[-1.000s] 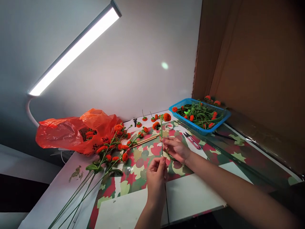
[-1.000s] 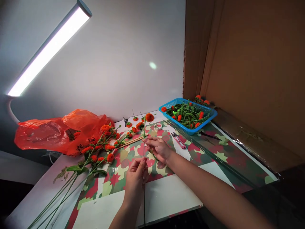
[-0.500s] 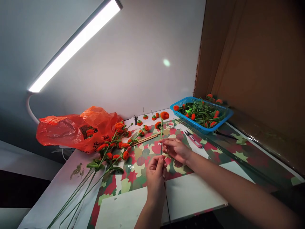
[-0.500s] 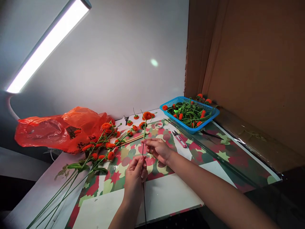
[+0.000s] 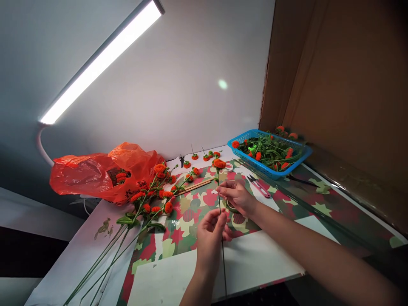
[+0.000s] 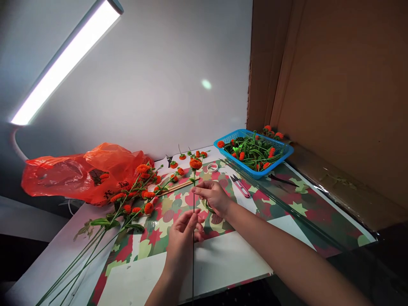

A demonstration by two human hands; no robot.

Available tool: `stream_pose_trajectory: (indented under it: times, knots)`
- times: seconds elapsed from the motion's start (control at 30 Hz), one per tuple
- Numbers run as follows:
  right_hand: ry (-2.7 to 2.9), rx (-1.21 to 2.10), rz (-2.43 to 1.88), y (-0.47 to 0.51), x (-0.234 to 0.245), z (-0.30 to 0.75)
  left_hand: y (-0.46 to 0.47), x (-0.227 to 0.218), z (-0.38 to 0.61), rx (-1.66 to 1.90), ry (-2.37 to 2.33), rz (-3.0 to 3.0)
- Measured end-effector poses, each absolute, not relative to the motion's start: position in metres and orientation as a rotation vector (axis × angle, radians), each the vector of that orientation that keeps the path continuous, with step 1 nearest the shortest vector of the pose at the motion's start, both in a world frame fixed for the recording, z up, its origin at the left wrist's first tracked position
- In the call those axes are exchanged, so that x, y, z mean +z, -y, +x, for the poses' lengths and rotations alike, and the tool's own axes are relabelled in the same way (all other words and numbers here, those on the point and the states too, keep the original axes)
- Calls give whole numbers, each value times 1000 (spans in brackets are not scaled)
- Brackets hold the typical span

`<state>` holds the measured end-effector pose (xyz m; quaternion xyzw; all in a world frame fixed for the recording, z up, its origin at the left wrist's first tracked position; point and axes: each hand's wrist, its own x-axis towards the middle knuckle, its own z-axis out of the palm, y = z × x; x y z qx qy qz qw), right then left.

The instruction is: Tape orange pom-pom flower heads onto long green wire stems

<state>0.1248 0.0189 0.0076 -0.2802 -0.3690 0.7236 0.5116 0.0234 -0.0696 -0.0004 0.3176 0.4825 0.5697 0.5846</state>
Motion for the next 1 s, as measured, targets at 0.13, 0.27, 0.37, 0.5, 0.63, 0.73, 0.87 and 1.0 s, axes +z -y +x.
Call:
stream_pose_trajectory:
  times: [0.13, 0.27, 0.37, 0.5, 0.63, 0.73, 0.87, 1.0]
  knots:
    - [991, 1727, -726, -22, 7, 128, 74, -1, 22, 1383, -1291, 812]
    - [983, 1813, -644, -26, 4, 130, 73, -2, 21, 1373, -1153, 687]
    - [945, 1900, -552, -27, 3, 131, 70, -4, 22, 1360, -985, 591]
    - [893, 2005, -497, -26, 4, 133, 67, -8, 23, 1252, -784, 460]
    - [877, 1984, -581, -26, 5, 132, 71, -6, 19, 1210, -878, 560]
    - [893, 1942, -649, -25, 6, 131, 77, 0, 13, 1271, -1109, 808]
    - [897, 1965, -634, -23, 6, 130, 82, 8, 8, 1239, -1290, 1103]
    - [846, 1987, -610, -22, 7, 129, 79, 8, 10, 1260, -1190, 945]
